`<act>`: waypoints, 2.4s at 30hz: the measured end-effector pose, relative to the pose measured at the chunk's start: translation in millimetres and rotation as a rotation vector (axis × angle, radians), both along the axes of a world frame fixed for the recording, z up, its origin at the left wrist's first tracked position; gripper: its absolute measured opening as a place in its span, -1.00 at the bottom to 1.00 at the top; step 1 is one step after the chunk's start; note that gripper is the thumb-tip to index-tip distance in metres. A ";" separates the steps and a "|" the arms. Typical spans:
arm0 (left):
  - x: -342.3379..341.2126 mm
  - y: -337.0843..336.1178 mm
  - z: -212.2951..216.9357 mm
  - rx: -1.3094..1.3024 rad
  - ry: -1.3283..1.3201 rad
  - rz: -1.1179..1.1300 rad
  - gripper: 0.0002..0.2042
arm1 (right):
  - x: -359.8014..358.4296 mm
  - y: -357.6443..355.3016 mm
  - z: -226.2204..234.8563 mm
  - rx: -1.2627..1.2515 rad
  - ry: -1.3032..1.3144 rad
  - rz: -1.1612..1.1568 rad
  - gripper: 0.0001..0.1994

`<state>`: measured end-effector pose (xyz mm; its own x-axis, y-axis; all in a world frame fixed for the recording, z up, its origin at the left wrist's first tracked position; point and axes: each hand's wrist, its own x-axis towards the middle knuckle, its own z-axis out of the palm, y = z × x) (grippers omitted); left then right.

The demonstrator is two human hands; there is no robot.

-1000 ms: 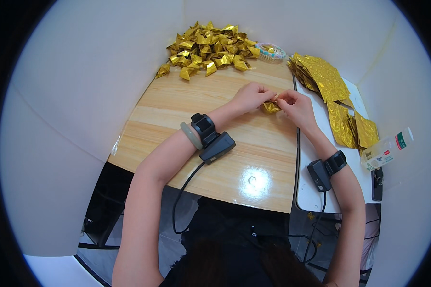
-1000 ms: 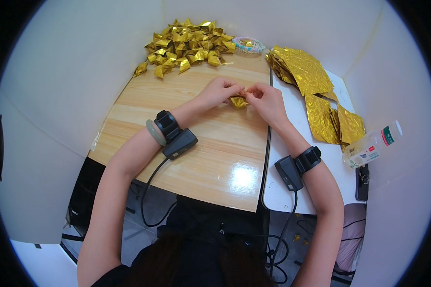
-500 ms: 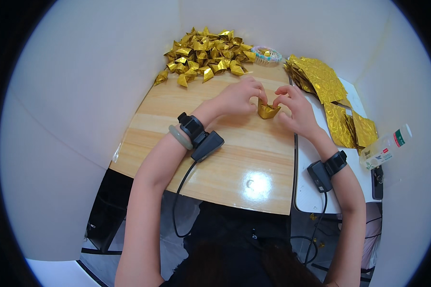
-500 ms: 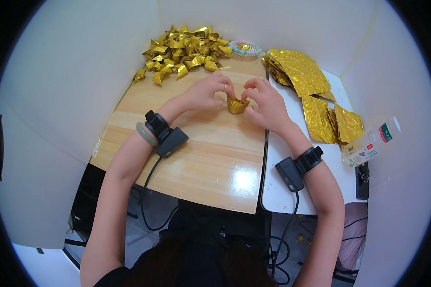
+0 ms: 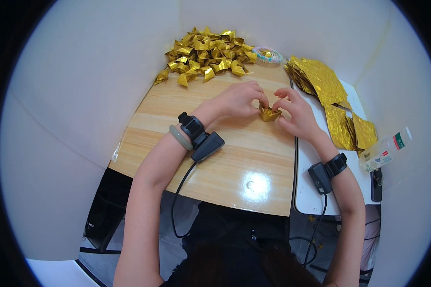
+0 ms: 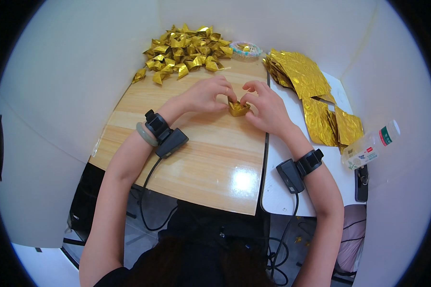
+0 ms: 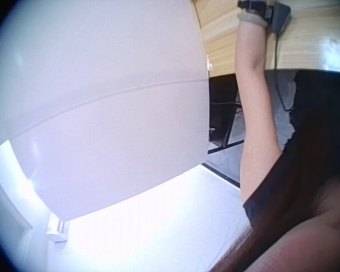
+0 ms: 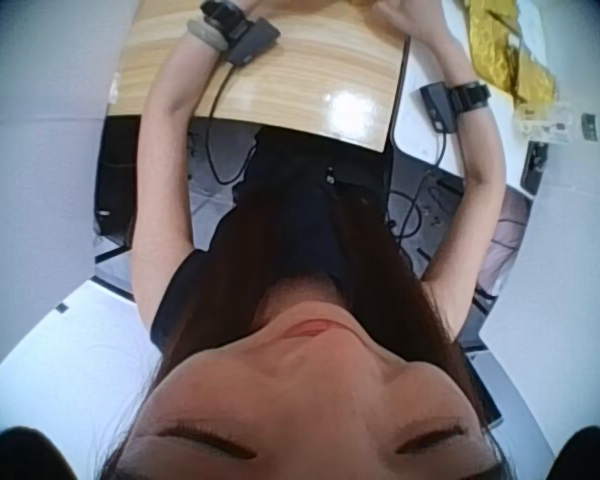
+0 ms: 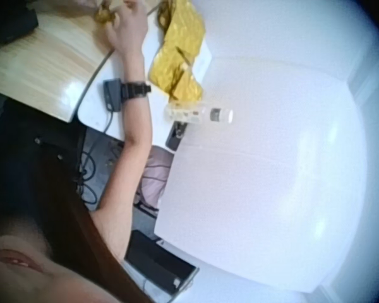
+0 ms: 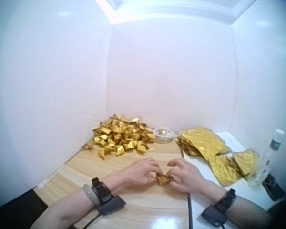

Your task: Folding square sheets of gold foil joss paper into traditional ingot shapes.

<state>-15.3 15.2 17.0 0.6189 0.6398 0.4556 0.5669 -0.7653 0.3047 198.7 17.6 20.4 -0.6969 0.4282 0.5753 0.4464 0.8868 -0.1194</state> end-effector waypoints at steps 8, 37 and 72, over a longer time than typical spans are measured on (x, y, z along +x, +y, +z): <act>-0.8 -2.0 6.6 0.048 0.115 -0.026 -0.89 | -0.2 1.3 1.6 0.065 -0.051 0.029 -0.88; 3.0 -12.4 20.8 0.001 0.217 -0.002 -0.86 | 0.2 3.9 -3.5 -0.030 -0.023 0.010 -0.86; 0.3 -3.4 24.3 -0.499 -0.020 0.209 -0.73 | -2.6 -9.8 0.4 -0.036 0.019 0.101 -0.90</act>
<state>-15.0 11.8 41.3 0.4500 0.8899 0.0752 0.6818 -0.3967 0.6146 196.1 7.8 20.9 -0.7265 0.3770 0.5745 0.3521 0.9222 -0.1599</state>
